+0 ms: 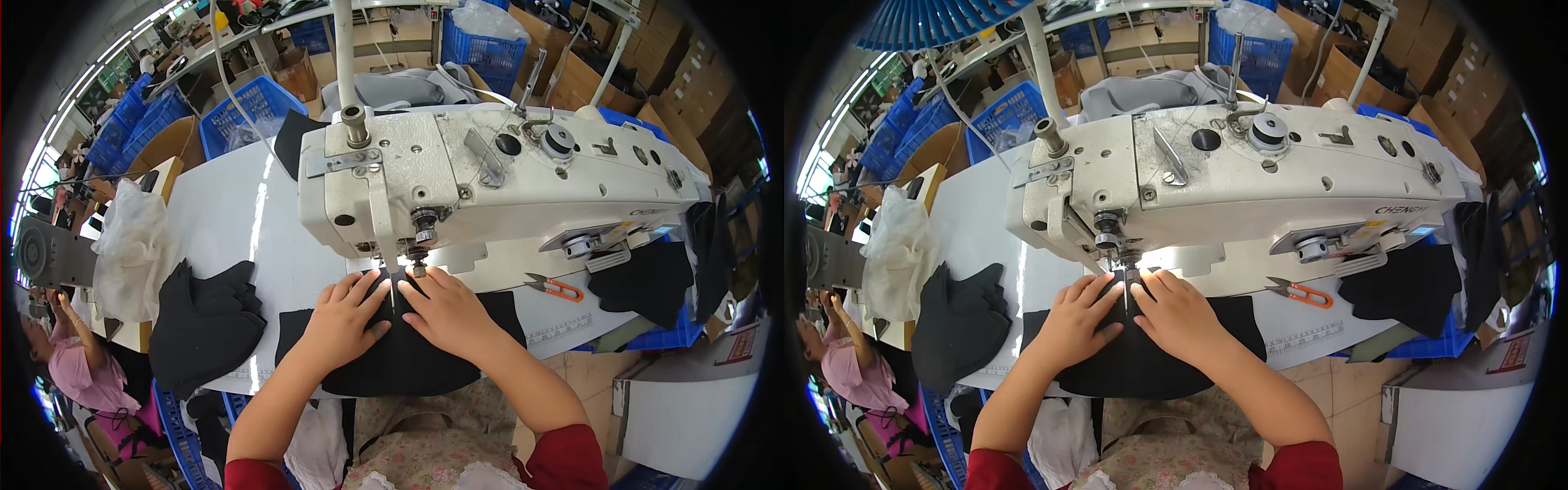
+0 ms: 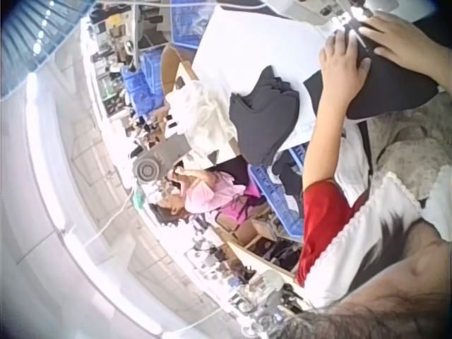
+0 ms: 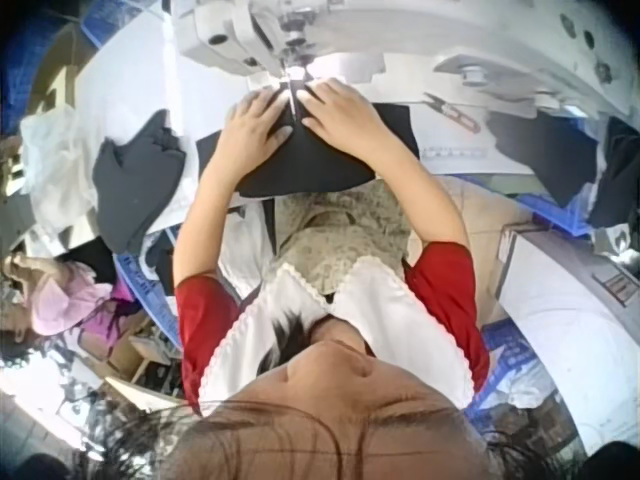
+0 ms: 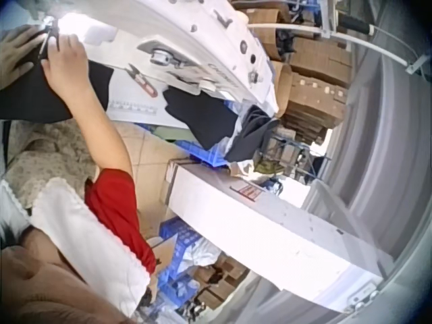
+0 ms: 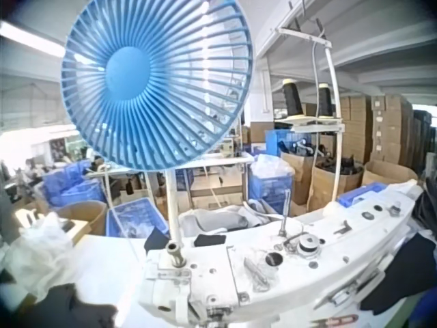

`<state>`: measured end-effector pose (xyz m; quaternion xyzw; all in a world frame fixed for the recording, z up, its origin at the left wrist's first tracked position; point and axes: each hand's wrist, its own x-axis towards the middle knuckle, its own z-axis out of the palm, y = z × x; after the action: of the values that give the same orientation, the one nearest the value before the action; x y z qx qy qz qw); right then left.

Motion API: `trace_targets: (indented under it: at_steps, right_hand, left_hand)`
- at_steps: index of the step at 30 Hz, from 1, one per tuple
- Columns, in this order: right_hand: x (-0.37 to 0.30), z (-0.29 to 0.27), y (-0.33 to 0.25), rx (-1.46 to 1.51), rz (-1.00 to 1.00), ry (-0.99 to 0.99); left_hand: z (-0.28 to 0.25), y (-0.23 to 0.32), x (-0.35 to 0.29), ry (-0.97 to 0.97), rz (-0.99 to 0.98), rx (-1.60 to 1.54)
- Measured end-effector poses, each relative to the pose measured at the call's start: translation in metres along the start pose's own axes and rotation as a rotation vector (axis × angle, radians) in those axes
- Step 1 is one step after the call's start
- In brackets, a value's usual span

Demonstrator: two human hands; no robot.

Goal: The person sews fabric pieces together using a sewing machine and trims the threads with snips.

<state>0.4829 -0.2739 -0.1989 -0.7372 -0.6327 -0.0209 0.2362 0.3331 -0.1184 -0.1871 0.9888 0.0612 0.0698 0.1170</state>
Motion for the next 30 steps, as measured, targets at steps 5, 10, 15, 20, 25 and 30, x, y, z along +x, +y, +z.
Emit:
trace_targets:
  at_steps: [5, 10, 15, 20, 25, 30]
  right_hand:
    - [0.000, -0.001, 0.001, 0.017, -0.028, 0.003]
    - [0.004, -0.002, 0.002, 0.010, -0.023, -0.014]
    - [0.008, 0.003, 0.007, -0.001, -0.006, -0.013]
    - [0.012, 0.002, 0.007, 0.030, 0.048, -0.050]
    - [0.013, 0.004, 0.010, 0.044, 0.038, -0.009]
    - [0.014, 0.004, 0.010, 0.044, 0.038, 0.008]
  left_hand:
    - [0.000, -0.001, 0.000, 0.005, 0.008, 0.026]
    - [-0.004, 0.000, 0.004, -0.019, -0.001, -0.002]
    - [-0.004, -0.005, 0.013, -0.009, 0.002, 0.000]
    - [-0.006, -0.007, 0.016, 0.009, -0.005, 0.011]
    - [-0.006, -0.008, 0.019, 0.000, -0.013, -0.005]
    - [-0.005, -0.009, 0.019, -0.004, -0.030, -0.023]
